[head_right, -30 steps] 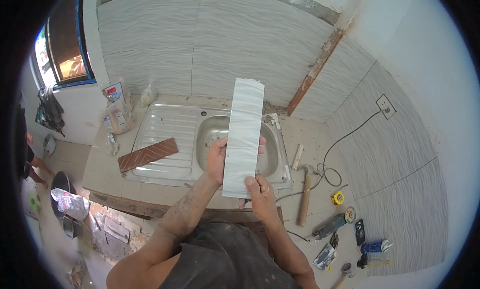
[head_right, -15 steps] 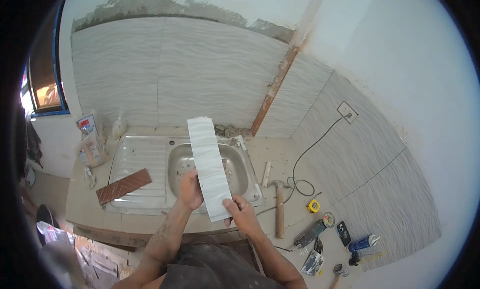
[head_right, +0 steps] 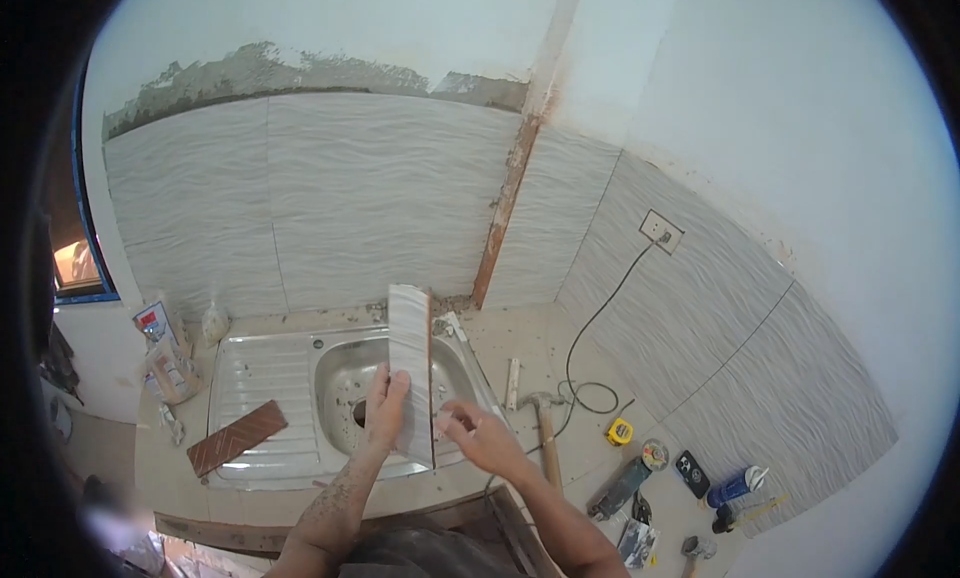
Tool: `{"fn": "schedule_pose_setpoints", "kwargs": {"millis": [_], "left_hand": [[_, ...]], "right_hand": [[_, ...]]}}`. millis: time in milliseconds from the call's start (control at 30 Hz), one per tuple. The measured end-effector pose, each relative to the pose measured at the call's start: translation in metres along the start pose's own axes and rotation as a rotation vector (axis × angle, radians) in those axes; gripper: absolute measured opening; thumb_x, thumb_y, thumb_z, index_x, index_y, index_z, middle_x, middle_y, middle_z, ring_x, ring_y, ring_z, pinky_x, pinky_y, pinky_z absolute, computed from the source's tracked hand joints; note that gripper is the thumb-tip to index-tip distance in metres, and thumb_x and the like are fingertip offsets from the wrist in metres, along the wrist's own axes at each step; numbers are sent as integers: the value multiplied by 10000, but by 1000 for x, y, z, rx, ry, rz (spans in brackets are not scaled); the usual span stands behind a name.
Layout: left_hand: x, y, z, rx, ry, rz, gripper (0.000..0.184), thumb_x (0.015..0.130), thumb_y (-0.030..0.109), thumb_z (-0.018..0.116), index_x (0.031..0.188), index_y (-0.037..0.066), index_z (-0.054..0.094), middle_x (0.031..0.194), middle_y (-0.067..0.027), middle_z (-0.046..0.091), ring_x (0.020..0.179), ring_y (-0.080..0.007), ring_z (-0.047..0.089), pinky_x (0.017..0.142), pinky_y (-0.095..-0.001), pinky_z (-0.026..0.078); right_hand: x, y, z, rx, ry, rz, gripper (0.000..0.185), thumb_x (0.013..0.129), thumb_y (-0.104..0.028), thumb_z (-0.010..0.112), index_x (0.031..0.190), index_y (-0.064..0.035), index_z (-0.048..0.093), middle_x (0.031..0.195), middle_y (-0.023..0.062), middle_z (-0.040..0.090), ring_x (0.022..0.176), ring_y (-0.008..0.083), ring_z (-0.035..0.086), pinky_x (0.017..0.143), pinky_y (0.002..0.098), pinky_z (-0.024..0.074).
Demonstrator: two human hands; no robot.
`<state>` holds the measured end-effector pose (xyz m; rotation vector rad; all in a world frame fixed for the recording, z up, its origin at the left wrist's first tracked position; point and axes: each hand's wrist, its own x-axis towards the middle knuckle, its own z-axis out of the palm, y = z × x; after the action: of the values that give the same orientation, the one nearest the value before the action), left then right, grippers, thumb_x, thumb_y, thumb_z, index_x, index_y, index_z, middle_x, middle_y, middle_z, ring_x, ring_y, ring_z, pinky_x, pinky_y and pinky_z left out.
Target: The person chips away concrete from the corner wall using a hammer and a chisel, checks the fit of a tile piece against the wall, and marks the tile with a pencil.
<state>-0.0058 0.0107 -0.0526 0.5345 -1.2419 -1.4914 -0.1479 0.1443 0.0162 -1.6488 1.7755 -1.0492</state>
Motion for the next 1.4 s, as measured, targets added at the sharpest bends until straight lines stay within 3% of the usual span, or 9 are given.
{"fn": "schedule_pose_setpoints", "kwargs": {"millis": [200,267,333,400,500,567,700,1200,1400], "left_hand": [[60,-7,51,18,-260,89,474,1032,176,581,1406,52,319,1185,-135,620,1057,-148,585,894,-292,480],[96,-11,68,17,-282,-27,472,1029,161,584,1392,31,312,1242,-148,587,1111,-166,573,935,-306,473],[140,-26,90,7,-262,318,453,1034,154,571,1384,2,325,1298,-163,551,1181,-171,534,986,-321,457],[175,-4,108,94,-274,198,548,995,201,637,1399,-34,350,1358,-216,507,1240,-246,521,1059,-373,428],[236,-11,129,619,-256,400,746,931,297,713,1472,-51,336,1417,-271,464,1332,-370,473,1120,-442,392],[278,-26,141,901,-231,446,922,872,378,755,1533,-56,280,1494,-310,386,1417,-444,373,1162,-486,350],[347,-25,165,799,-294,376,973,877,400,750,1569,-33,221,1542,-314,335,1456,-440,330,1174,-490,338],[452,-43,190,823,-287,434,902,931,357,707,1591,17,195,1536,-321,330,1431,-481,343,1169,-510,341],[465,-48,193,821,-206,515,784,973,317,659,1561,-18,262,1492,-281,393,1399,-429,401,1147,-466,376]], "right_hand": [[89,-30,-74,130,138,76,431,984,-292,638,1286,13,596,1047,183,725,943,262,705,838,381,534],[122,-20,-86,98,315,-110,409,985,-293,626,1253,16,614,1046,207,726,915,316,717,813,410,537],[157,-11,-106,39,383,-185,397,980,-292,625,1225,20,627,1022,223,725,897,359,714,801,432,536],[199,-1,-131,-13,450,-264,387,975,-292,624,1198,24,639,997,238,724,878,401,711,789,455,534],[265,18,-171,-194,502,-244,419,963,-295,625,1225,32,639,970,233,730,859,374,713,788,449,537],[307,32,-191,-211,565,-280,340,946,-283,638,1072,32,663,902,277,709,879,467,684,789,506,520],[375,39,-228,-268,613,-235,375,938,-284,657,1125,42,659,910,255,716,856,407,703,781,461,529],[477,41,-268,-396,709,-329,372,916,-213,715,1066,7,455,861,296,679,836,512,657,747,570,496],[473,15,-277,-709,727,-225,361,961,-352,655,1029,-12,554,854,283,693,842,489,677,753,569,516]]}}
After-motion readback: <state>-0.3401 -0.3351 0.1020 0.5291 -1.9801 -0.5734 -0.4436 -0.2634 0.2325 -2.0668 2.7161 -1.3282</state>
